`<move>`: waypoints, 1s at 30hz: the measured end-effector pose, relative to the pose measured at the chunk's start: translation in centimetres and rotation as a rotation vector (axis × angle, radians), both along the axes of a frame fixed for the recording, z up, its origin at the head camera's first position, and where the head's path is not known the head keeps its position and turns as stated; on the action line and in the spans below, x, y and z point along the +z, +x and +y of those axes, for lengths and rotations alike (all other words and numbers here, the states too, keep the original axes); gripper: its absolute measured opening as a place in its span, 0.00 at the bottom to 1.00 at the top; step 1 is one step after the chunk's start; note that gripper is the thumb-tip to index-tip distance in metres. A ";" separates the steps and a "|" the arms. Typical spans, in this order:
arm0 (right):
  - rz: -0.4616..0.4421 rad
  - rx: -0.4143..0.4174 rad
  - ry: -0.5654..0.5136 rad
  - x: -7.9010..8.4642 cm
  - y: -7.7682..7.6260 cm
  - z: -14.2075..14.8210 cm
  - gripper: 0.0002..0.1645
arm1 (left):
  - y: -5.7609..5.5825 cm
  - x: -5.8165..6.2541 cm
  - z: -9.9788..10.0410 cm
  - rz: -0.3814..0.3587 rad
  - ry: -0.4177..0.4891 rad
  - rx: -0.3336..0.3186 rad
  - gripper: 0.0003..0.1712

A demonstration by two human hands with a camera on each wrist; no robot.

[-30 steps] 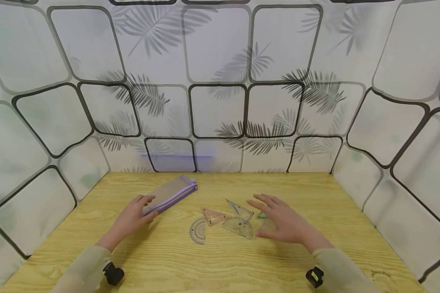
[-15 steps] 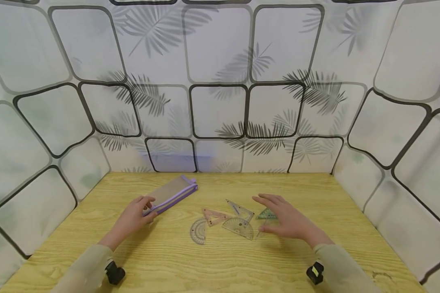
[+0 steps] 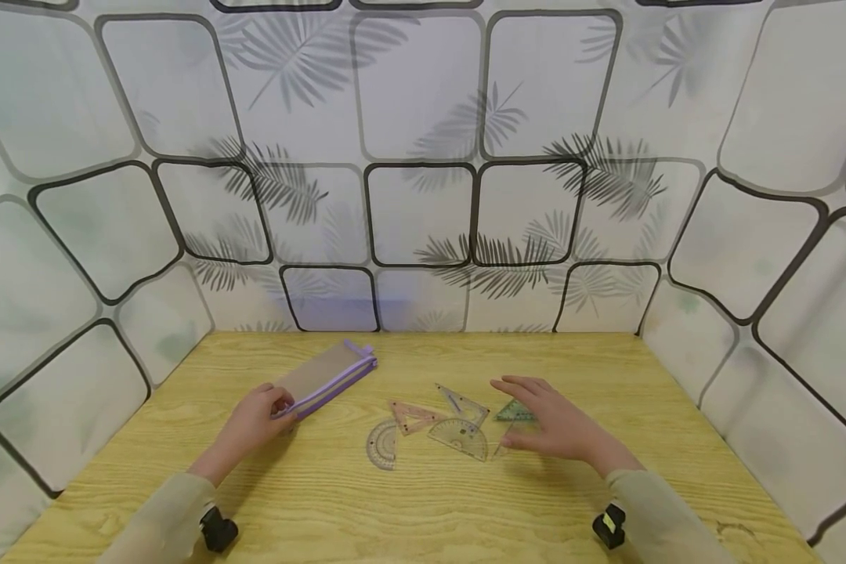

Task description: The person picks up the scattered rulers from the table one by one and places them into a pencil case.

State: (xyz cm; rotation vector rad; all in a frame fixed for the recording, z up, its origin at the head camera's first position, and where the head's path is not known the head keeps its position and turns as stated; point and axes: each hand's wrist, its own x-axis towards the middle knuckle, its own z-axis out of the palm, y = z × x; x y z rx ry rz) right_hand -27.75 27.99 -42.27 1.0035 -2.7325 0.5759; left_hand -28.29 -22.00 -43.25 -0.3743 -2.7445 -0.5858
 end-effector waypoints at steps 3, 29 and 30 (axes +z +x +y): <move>-0.001 0.000 0.000 0.0 0.2 0.1 0.49 | 0.3 0.0 -0.1 -0.022 0.010 0.023 0.07; 0.008 0.006 0.013 0.1 0.3 0.2 0.49 | 2.7 -0.3 0.7 0.003 0.161 0.080 0.05; 0.006 0.008 0.013 0.1 0.3 0.1 0.49 | 2.8 -0.3 0.7 0.015 0.167 0.075 0.04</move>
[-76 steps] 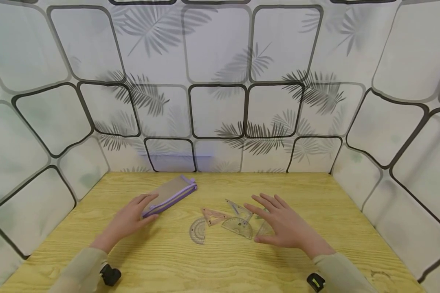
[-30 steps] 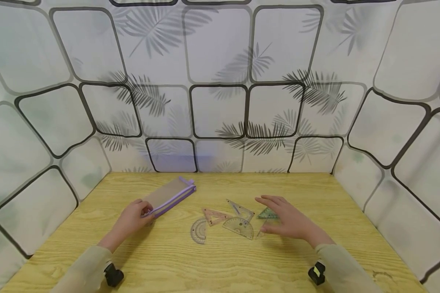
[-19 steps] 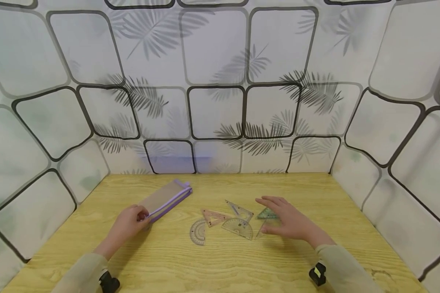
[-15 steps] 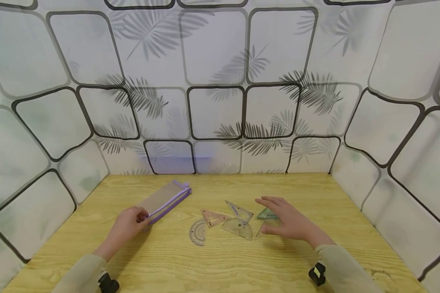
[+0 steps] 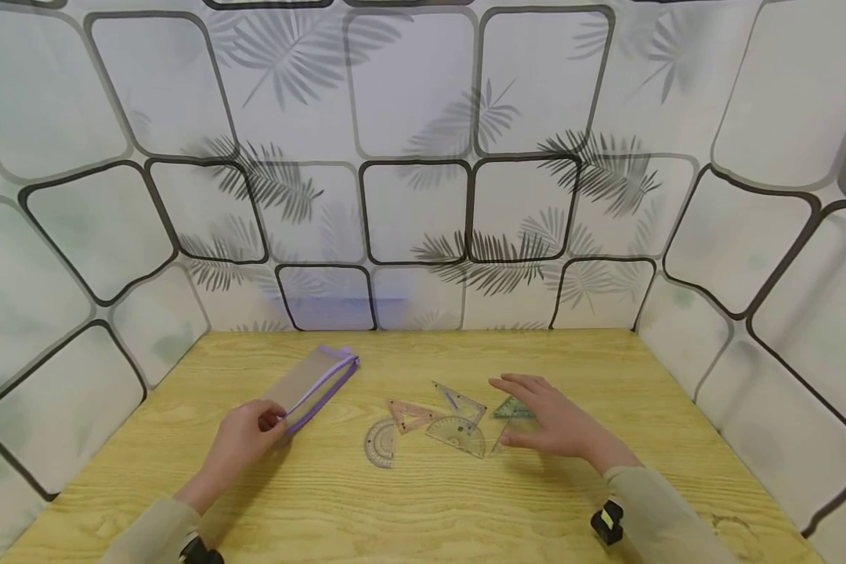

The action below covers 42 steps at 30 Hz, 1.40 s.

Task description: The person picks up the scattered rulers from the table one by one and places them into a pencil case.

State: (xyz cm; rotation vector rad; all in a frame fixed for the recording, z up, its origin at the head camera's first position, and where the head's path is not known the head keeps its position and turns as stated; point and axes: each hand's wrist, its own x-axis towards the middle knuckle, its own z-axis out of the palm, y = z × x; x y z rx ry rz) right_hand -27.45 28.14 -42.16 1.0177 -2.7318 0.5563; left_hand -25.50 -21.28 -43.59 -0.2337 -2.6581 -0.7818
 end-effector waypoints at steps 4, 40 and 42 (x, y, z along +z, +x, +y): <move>-0.007 0.003 -0.004 0.1 0.1 -0.1 0.48 | 0.5 0.1 0.0 0.057 0.018 -0.011 0.04; 0.006 -0.018 0.022 0.3 -0.1 -0.1 0.49 | 1.7 1.2 0.1 0.008 0.085 0.002 0.12; -0.004 -0.023 0.019 0.3 -0.2 0.0 0.49 | 1.7 1.3 0.2 -0.008 0.094 0.003 0.12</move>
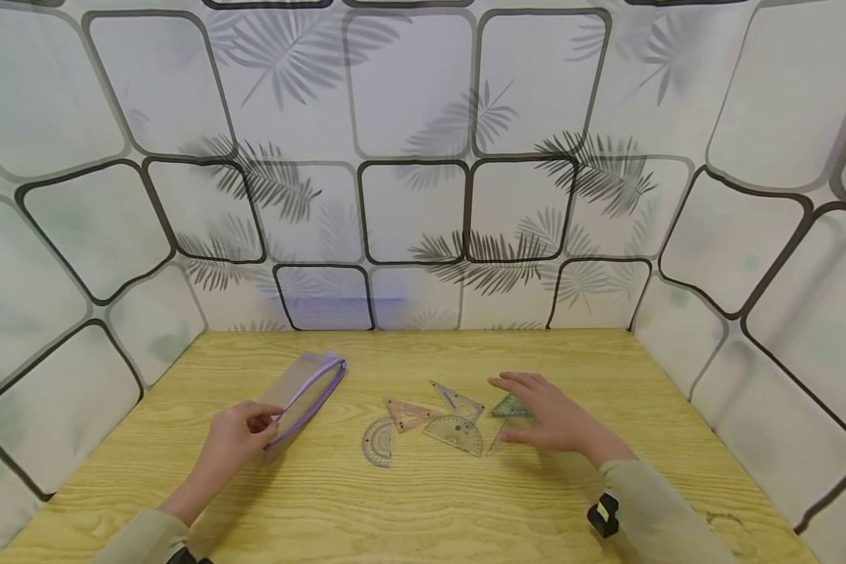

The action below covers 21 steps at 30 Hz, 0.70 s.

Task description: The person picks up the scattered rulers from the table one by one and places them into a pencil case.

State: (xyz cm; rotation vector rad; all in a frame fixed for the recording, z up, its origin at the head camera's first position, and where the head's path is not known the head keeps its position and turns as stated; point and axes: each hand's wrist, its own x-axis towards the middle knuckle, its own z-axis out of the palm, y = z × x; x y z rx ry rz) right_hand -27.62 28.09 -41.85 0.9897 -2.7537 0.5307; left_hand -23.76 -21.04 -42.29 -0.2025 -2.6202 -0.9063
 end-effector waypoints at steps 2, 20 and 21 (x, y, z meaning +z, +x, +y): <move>-0.015 -0.004 -0.004 0.1 -0.1 0.1 0.49 | 0.0 0.1 0.1 -0.023 0.023 0.007 0.13; -0.124 -0.028 -0.047 -0.8 -1.0 1.0 0.52 | 0.5 1.0 0.9 -0.097 0.113 0.038 0.14; -0.132 -0.030 -0.052 -0.8 -1.0 1.1 0.52 | 0.5 1.0 0.9 -0.094 0.114 0.039 0.14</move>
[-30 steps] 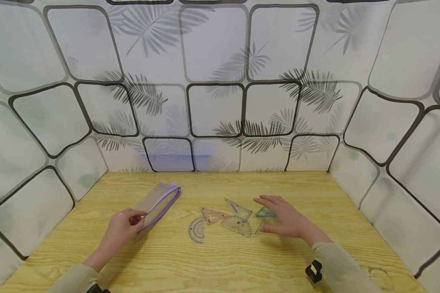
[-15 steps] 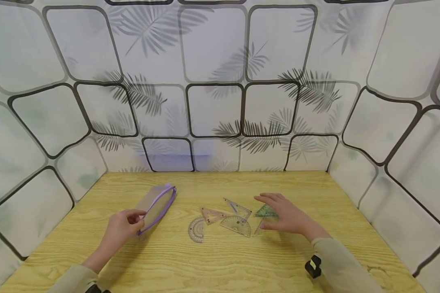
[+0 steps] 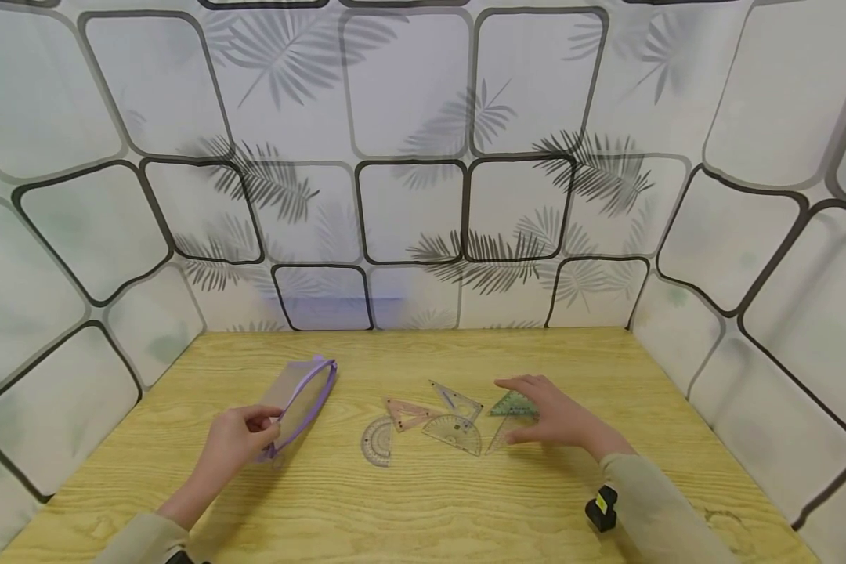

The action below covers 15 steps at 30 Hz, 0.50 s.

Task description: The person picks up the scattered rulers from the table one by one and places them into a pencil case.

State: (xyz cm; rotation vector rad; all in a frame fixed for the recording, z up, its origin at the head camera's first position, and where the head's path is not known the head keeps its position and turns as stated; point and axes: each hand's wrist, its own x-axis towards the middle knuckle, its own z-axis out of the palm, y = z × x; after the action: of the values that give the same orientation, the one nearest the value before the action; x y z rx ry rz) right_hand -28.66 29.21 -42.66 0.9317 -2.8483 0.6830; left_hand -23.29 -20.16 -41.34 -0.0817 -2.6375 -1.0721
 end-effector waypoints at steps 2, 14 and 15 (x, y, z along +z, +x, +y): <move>-0.014 -0.003 -0.004 -0.1 0.0 0.1 0.52 | 0.0 -0.1 0.0 0.007 0.004 0.002 0.15; -0.037 -0.016 0.017 -0.7 -0.4 0.7 0.49 | 0.4 0.1 0.0 -0.036 0.050 0.013 0.17; -0.035 -0.017 0.019 -0.8 -0.4 0.7 0.49 | 0.5 0.1 0.0 -0.040 0.052 0.015 0.17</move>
State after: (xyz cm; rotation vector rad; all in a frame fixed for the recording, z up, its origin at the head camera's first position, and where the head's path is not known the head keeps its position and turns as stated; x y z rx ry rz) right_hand -29.10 29.93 -43.43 0.9056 -2.8950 0.6778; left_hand -22.83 -20.12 -41.21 -0.0293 -2.6389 -1.1484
